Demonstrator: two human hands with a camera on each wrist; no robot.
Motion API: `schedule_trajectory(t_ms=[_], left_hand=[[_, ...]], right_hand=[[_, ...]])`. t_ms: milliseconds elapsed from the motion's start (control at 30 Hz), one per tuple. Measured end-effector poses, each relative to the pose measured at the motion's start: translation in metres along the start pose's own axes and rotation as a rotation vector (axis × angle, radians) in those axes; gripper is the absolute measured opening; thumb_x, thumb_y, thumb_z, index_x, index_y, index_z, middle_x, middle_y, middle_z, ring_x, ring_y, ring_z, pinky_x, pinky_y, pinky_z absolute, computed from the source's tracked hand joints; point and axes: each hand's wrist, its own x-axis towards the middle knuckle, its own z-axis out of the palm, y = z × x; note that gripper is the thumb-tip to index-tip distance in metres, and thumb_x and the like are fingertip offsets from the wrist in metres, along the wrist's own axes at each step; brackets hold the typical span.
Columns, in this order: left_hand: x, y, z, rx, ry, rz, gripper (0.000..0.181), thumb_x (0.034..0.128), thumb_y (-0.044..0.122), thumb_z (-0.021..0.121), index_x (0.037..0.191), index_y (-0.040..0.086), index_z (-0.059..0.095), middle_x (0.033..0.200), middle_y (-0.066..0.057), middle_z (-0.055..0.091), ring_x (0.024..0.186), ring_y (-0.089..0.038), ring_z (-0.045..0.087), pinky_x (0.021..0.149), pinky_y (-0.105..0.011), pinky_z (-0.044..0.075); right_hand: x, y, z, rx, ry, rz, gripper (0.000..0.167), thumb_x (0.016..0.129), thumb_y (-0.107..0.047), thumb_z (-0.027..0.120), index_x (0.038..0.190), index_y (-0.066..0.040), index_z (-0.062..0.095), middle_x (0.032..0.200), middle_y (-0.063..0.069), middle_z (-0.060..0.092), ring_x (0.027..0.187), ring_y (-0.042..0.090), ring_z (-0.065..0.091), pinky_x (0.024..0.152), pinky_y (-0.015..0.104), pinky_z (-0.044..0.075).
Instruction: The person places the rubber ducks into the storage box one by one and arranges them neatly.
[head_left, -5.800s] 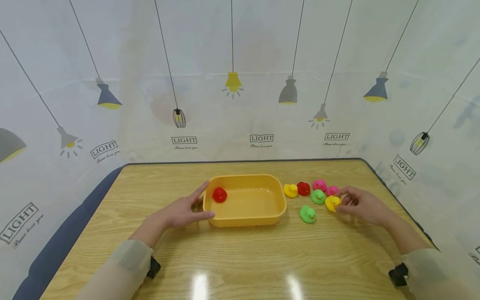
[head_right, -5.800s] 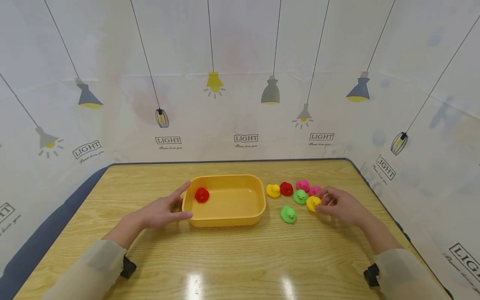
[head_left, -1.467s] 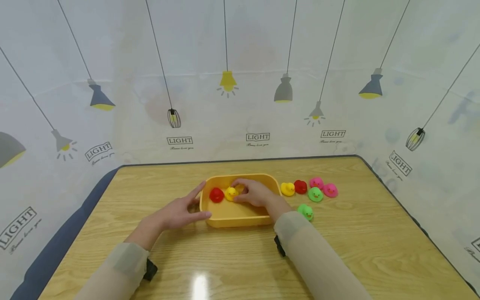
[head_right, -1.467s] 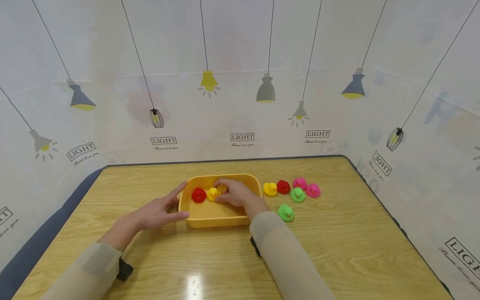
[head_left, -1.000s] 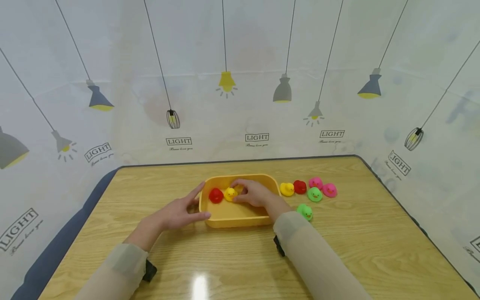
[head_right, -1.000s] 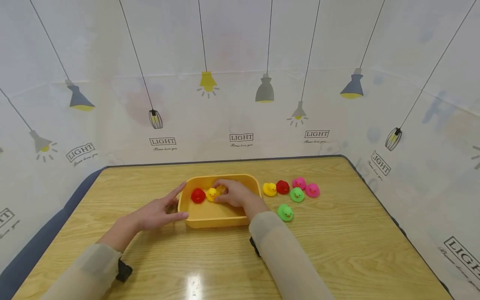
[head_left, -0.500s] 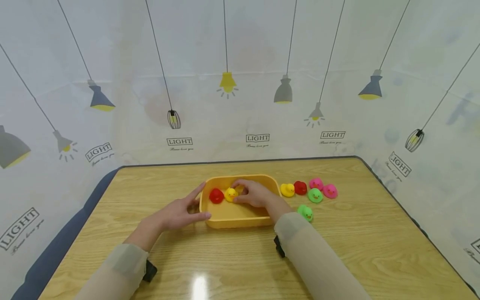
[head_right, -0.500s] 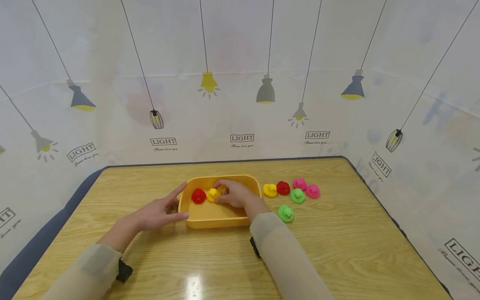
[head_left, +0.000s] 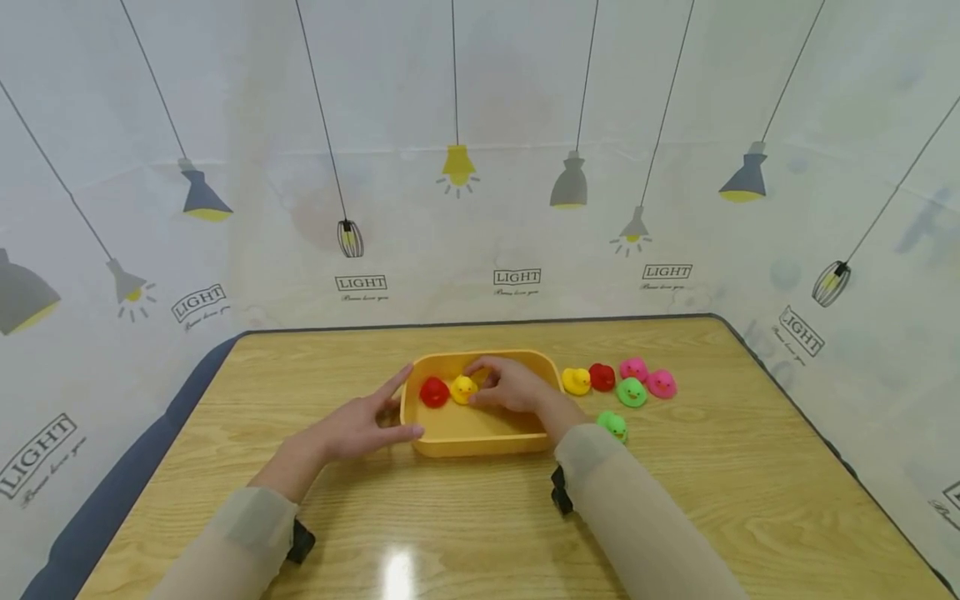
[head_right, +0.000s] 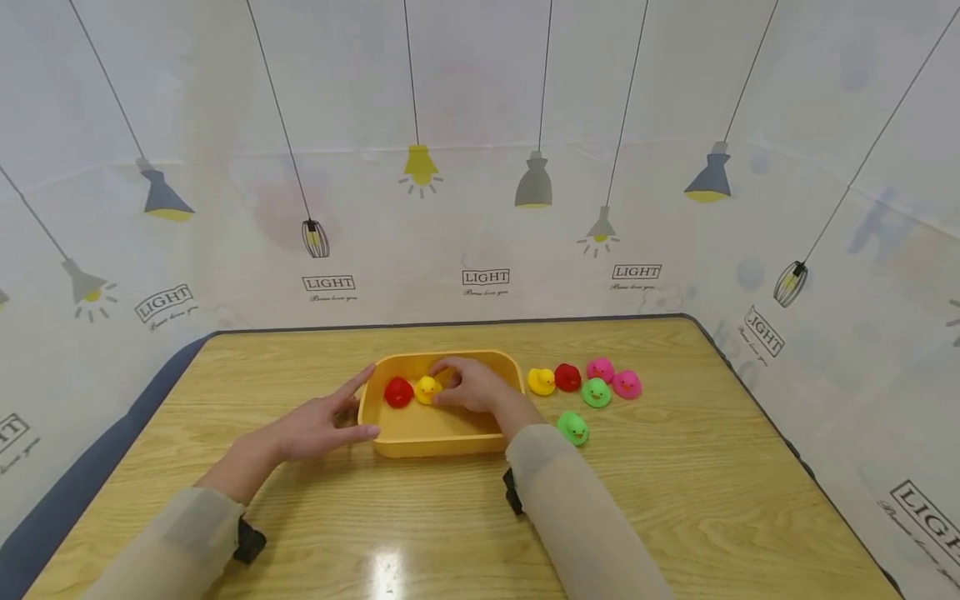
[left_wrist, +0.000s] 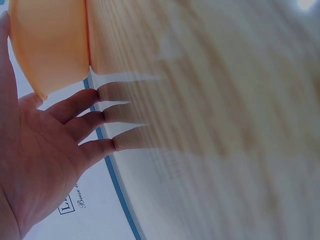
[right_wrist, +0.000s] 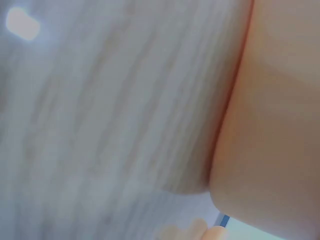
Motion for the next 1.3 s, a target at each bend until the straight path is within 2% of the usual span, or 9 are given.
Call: schedule_trajectory(t_ms=[167, 433, 600, 833, 967, 1300], left_hand=[[0.000, 0.001, 0.000, -0.011, -0.006, -0.005, 0.107, 0.0942, 0.081, 0.065, 0.173, 0.055, -0.001, 0.168, -0.015, 0.054, 0.157, -0.053, 0.044, 0.126, -0.079, 0.031], [0.000, 0.002, 0.000, -0.014, -0.004, -0.020, 0.109, 0.0929, 0.082, 0.066, 0.174, 0.052, 0.001, 0.168, -0.016, 0.053, 0.157, -0.052, 0.044, 0.127, -0.078, 0.030], [0.000, 0.001, 0.000, -0.004, 0.000, -0.005, 0.108, 0.0937, 0.081, 0.066, 0.174, 0.053, 0.000, 0.167, -0.016, 0.054, 0.156, -0.052, 0.045, 0.128, -0.077, 0.030], [0.001, 0.000, 0.001, -0.003, 0.001, -0.002, 0.107, 0.0933, 0.082, 0.066, 0.173, 0.055, 0.000, 0.166, -0.016, 0.056, 0.156, -0.052, 0.045, 0.128, -0.077, 0.029], [0.001, -0.001, 0.002, -0.007, 0.001, -0.009, 0.107, 0.0936, 0.081, 0.066, 0.173, 0.056, 0.000, 0.166, -0.016, 0.056, 0.156, -0.052, 0.045, 0.127, -0.078, 0.030], [0.002, -0.002, 0.001, -0.006, -0.002, -0.002, 0.109, 0.0938, 0.081, 0.066, 0.175, 0.052, 0.000, 0.168, -0.014, 0.053, 0.158, -0.051, 0.044, 0.127, -0.078, 0.030]], right_hand=[[-0.006, -0.006, -0.010, 0.063, 0.013, -0.007, 0.046, 0.099, -0.025, 0.085, 0.142, -0.023, 0.069, 0.106, 0.008, 0.065, 0.084, 0.023, 0.060, 0.070, 0.028, 0.051], [-0.025, -0.011, -0.036, 0.010, 0.039, -0.118, 0.044, 0.102, -0.026, 0.081, 0.143, -0.015, 0.069, 0.105, 0.007, 0.065, 0.087, 0.022, 0.059, 0.073, 0.029, 0.053], [-0.040, -0.004, -0.053, -0.029, 0.044, -0.144, 0.042, 0.103, -0.027, 0.080, 0.140, -0.010, 0.070, 0.102, 0.006, 0.065, 0.084, 0.020, 0.060, 0.072, 0.029, 0.054], [-0.065, 0.005, -0.070, -0.064, 0.080, -0.142, 0.034, 0.102, -0.029, 0.081, 0.133, -0.017, 0.074, 0.101, 0.004, 0.067, 0.083, 0.019, 0.059, 0.071, 0.028, 0.052], [-0.078, 0.015, -0.078, -0.086, 0.094, -0.172, 0.032, 0.102, -0.028, 0.081, 0.130, -0.016, 0.074, 0.100, 0.004, 0.069, 0.084, 0.019, 0.060, 0.071, 0.026, 0.051], [-0.115, 0.043, -0.101, -0.099, 0.091, -0.146, 0.034, 0.102, -0.028, 0.081, 0.131, -0.011, 0.073, 0.099, 0.002, 0.069, 0.084, 0.018, 0.059, 0.071, 0.022, 0.050]])
